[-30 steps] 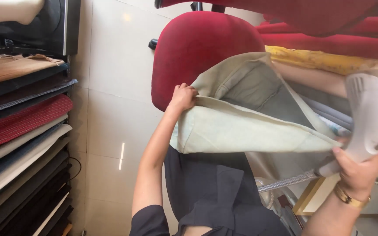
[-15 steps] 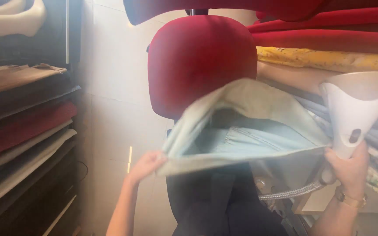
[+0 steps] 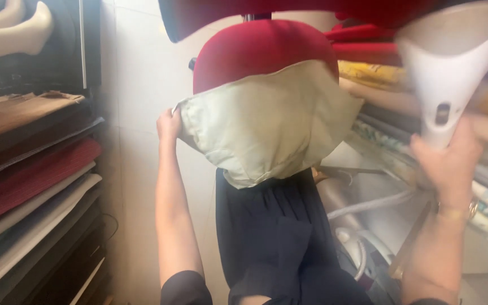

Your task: The person uses a handheld garment steamer to remove wrinkles from a pair of light-colored shorts. They first steam the shorts while hanging, then place them on a red chair to steam the back and inner sections, repeatedly repositioning the fabric to cover all areas.

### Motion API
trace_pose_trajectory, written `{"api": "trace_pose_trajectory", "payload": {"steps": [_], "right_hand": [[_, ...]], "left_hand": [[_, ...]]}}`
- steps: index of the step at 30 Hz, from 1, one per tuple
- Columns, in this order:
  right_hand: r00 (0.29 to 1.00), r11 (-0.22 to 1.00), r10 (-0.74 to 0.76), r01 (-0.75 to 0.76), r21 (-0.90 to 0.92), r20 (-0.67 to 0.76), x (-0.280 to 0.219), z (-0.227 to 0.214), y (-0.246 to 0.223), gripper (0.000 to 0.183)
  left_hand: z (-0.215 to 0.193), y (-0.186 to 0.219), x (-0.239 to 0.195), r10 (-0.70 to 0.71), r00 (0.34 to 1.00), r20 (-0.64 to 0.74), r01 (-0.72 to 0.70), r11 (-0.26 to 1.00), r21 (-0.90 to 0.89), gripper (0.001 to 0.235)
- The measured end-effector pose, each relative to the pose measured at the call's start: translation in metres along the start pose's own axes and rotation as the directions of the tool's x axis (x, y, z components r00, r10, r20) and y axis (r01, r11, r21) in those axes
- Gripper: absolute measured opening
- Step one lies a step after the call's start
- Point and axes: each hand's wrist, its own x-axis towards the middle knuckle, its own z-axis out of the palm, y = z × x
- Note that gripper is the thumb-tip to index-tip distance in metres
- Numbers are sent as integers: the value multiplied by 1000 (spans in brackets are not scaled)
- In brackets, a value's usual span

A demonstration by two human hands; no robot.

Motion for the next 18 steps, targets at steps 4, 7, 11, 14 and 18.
{"api": "trace_pose_trajectory", "payload": {"steps": [4,7,11,14,18], "right_hand": [[954,983,180,-182,-15,238,-3,4,-24,49],[878,960,255,-280,3,406,12,15,-75,69],[754,906,361,-424,-13,548,27,39,-141,79],[639,938,296,-335,-90,710,33,83,-153,72],[652,909,205,-404,105,729,51,167,-128,55]], "left_hand": [[1,29,6,-84,996,-15,83,995,-63,35],[3,37,12,20,1000,-14,-20,999,-36,44],[20,16,42,137,989,-61,-134,990,44,41],[30,8,53,151,987,-57,-152,988,-20,24],[32,-1,60,129,989,-72,-134,988,-70,18]]}}
